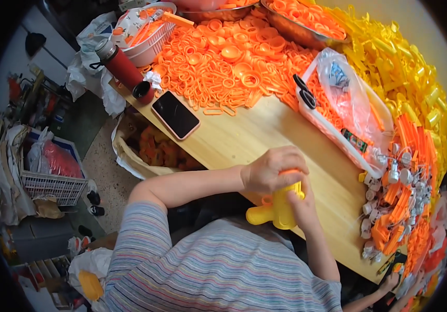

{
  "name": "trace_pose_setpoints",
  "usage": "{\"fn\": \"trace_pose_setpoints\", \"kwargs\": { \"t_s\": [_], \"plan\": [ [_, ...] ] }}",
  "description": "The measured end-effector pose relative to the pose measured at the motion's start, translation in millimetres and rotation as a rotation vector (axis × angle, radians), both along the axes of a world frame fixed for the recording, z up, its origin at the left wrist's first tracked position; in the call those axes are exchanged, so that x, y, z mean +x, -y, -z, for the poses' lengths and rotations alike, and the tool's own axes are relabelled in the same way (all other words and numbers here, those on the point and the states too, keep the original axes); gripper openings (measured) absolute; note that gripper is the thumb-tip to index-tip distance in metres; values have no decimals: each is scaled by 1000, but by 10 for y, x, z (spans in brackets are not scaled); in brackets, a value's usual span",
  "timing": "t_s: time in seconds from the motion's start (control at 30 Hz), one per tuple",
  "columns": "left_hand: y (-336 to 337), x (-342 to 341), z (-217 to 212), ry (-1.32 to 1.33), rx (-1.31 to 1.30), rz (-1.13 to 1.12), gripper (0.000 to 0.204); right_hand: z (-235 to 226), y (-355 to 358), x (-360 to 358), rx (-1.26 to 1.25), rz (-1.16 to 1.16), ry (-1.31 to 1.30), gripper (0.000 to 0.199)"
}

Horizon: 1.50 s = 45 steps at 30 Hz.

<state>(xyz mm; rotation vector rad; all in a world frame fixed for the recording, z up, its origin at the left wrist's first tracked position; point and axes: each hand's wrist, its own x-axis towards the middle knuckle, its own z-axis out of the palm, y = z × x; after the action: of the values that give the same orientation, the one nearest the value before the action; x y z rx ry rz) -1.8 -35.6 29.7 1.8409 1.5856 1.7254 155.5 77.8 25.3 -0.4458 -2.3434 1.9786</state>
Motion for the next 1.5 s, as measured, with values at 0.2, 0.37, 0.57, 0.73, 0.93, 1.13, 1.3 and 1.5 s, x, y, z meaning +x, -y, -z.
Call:
{"fn": "trace_pose_setpoints", "kwargs": {
  "t_s": [0.2,0.37,0.57,0.73,0.93,1.13,1.3,1.5],
  "plan": [
    [-151,-444,-94,1055,-279,25,34,-15,-167,-287,-211,59,-471,76],
    [-230,-405,366,990,-355,-48,32,107,-342,-474,397,-257,-735,83],
    [-137,-1582,183,126,-160,-866,22,224,-354,-463,38,33,-442,74],
    [84,-2385,277,-429,-746,-1263,23,244,-293,-509,-5,187,-272,71],
    [-31,-2421,311,-236,-603,-1163,12,217,-235,-601,-2,140,-213,66],
    [131,-2459,94,-804,-208,-1364,15,172,-157,-629,92,111,-221,63],
    [56,-1895,-132,-686,69,-1048,13,213,-95,-653,147,187,-242,58],
    [112,-638,-198,-430,37,-495,16,193,-35,-679,157,246,-278,54]
  ]
}}
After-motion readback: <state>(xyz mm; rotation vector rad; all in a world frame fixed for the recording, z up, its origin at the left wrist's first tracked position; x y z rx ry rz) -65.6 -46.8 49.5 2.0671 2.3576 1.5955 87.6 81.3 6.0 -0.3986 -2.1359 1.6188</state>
